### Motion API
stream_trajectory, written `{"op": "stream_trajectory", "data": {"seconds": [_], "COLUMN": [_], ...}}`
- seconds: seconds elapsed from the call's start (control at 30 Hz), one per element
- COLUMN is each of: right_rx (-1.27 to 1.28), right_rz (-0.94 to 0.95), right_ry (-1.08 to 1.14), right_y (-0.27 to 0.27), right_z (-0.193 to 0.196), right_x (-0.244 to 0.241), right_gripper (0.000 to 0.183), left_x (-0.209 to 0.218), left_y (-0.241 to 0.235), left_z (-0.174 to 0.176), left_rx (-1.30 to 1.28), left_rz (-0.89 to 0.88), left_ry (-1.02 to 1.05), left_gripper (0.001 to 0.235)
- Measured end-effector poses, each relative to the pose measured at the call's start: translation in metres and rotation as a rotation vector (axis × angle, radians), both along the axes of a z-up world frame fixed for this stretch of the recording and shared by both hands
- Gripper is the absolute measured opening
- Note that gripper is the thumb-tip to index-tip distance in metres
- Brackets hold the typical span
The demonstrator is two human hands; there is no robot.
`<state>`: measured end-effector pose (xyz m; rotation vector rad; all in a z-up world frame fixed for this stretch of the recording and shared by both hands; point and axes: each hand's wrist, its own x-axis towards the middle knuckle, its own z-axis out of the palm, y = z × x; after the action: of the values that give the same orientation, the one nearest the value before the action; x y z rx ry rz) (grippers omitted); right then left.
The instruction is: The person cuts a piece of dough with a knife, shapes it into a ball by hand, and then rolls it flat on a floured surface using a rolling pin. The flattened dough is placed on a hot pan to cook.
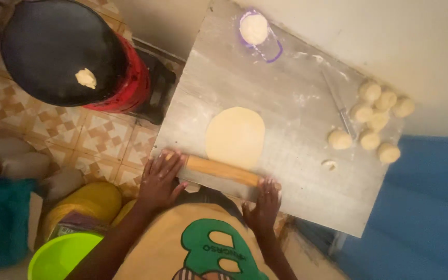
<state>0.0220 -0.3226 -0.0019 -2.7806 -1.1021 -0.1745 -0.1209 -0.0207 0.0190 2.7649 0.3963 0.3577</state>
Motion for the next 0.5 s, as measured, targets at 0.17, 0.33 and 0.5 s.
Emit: {"op": "stream_trajectory", "data": {"seconds": [0.17, 0.33, 0.5], "right_rx": [-0.038, 0.134, 0.062], "right_rz": [0.091, 0.206, 0.100], "right_ry": [-0.343, -0.386, -0.429], "right_y": [0.074, 0.136, 0.062], "right_z": [0.002, 0.030, 0.003], "right_x": [0.125, 0.191, 0.106], "right_gripper": [0.065, 0.046, 0.050], "left_x": [0.109, 0.162, 0.081], "left_y": [0.054, 0.089, 0.028], "left_z": [-0.018, 0.012, -0.006], "left_rx": [0.168, 0.104, 0.062], "left_rz": [0.008, 0.075, -0.013], "left_ry": [-0.398, -0.086, -0.244], "left_gripper": [0.058, 0.060, 0.067]}}
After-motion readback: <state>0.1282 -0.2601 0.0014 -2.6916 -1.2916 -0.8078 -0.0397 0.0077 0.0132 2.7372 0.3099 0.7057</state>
